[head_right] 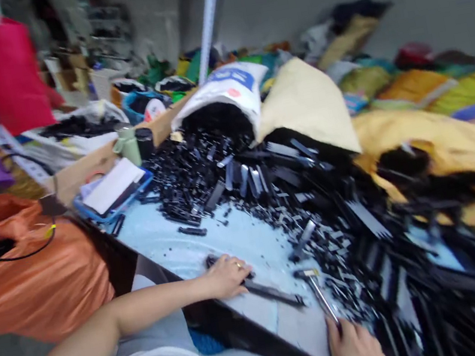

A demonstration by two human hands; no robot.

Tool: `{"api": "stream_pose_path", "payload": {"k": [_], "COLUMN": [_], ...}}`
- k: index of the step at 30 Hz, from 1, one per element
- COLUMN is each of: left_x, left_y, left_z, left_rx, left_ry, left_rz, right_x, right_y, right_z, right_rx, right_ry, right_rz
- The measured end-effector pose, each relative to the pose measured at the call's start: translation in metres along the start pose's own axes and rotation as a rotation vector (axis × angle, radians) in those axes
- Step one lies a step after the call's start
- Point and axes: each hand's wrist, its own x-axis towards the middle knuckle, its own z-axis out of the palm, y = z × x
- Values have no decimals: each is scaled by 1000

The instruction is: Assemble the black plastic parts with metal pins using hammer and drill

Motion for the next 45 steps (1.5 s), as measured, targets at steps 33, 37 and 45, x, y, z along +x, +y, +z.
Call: {"api": "stream_pose_path", "payload": {"k": [33,37,45], "left_x": [-27,-6,-10], "left_y": [-36,-41,-27], "left_z": [12,8,-46], "left_rx": [148,182,-115], "left_ry": [43,-54,108], "left_rz": [272,267,277], "right_x": [31,52,62], "right_y": [-35,-73,-74], "right_z": [-25,2,-54], "right_rx": [133,182,663], "right_ry": [-176,-260,-145], "right_rz": [-113,-453,-823]}}
